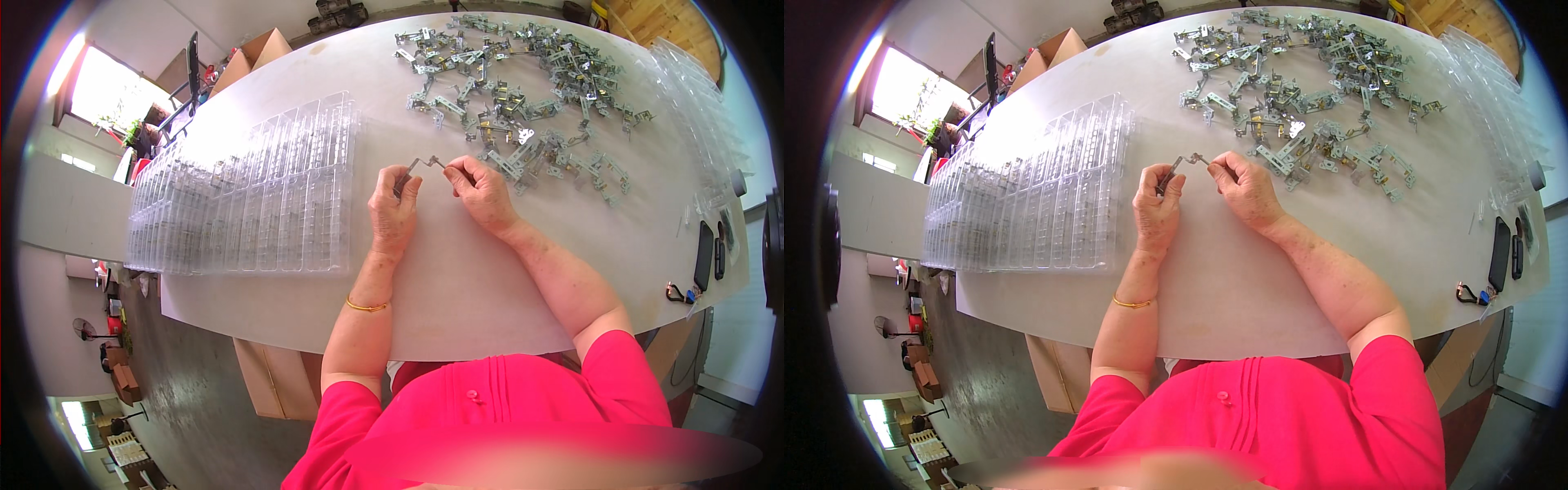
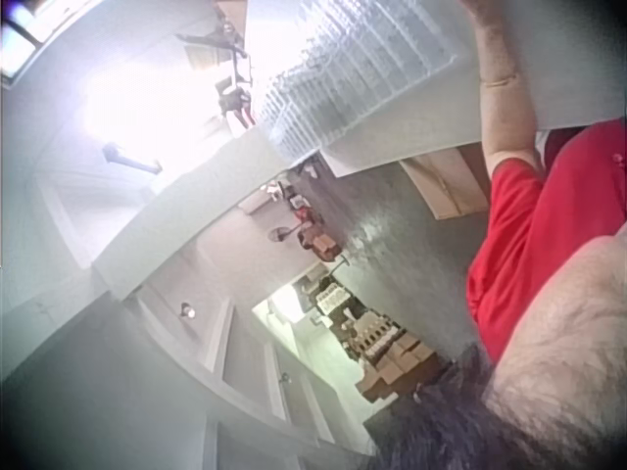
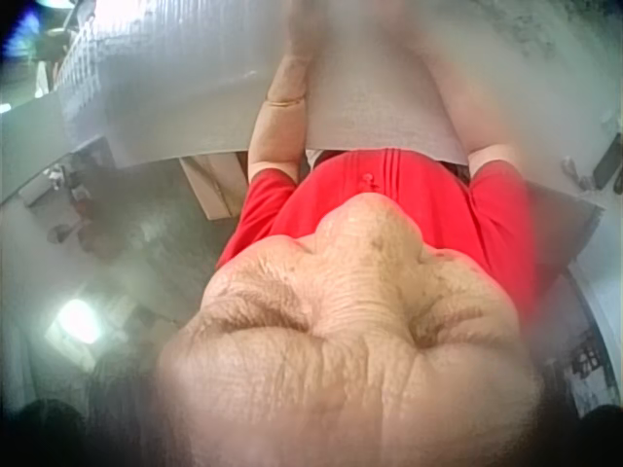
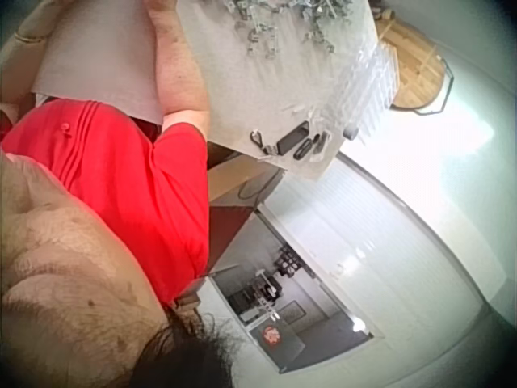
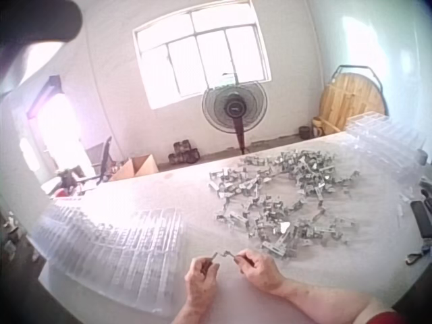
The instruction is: Assembling small metal hinge components and placing them into a plastic organizational tray.
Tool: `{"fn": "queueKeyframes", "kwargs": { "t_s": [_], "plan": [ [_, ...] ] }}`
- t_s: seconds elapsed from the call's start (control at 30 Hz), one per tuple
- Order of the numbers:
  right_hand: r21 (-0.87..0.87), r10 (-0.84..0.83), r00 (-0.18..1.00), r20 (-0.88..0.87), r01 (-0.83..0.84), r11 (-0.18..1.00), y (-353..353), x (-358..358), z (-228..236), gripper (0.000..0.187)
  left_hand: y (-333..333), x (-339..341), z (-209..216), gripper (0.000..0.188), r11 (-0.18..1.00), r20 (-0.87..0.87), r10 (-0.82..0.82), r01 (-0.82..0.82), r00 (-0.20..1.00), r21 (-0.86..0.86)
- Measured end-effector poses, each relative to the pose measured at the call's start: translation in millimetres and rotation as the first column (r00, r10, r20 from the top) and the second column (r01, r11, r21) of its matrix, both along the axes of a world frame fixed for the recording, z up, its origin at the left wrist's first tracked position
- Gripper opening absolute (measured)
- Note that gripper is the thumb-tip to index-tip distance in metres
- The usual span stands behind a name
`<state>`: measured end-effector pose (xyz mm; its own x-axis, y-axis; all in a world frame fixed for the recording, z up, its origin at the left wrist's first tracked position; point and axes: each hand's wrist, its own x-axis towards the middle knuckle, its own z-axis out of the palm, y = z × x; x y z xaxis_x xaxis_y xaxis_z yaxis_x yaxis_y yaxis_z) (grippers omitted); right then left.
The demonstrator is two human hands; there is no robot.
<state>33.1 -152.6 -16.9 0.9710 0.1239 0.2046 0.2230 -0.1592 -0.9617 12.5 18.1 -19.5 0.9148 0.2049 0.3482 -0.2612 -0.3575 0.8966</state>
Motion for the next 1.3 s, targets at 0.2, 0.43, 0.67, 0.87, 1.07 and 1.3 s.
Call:
{"fn": "queueKeyframes", "kwargs": {
  "t_s": [0.2, 0.43, 0.67, 0.87, 1.07, 1.3],
  "plan": [
    [0.082, 0.089, 0.967, -0.238, -0.071, 0.994, -3, -5, 18, 0.020, 0, -1, 0, 0.019, 0.998, 0.035, 0.019, -0.020, 0.999, 0.052],
    [0.405, 0.305, 0.902, -0.305, -0.167, 0.899, -10, 6, 6, 0.027, 1, -1, 0, 0.019, 0.982, 0.075, -0.035, 0.021, 0.997, 0.186],
    [0.456, 0.425, 0.829, -0.364, -0.239, 0.857, -19, 12, 9, 0.029, 5, -2, 3, 0.020, 0.966, 0.055, -0.054, 0.038, 0.997, 0.254],
    [0.464, 0.455, 0.799, -0.392, -0.255, 0.848, -22, 14, 9, 0.029, 6, -1, -1, 0.020, 0.962, 0.095, -0.086, 0.058, 0.992, 0.266],
    [0.491, 0.482, 0.766, -0.427, -0.251, 0.834, -23, 17, 10, 0.026, 5, -2, 2, 0.020, 0.947, 0.109, -0.154, 0.116, 0.982, 0.299],
    [0.421, 0.411, 0.788, -0.458, -0.215, 0.881, -19, 17, 13, 0.019, 3, -6, 10, 0.019, 0.933, 0.108, -0.225, 0.182, 0.968, 0.311]
  ]
}}
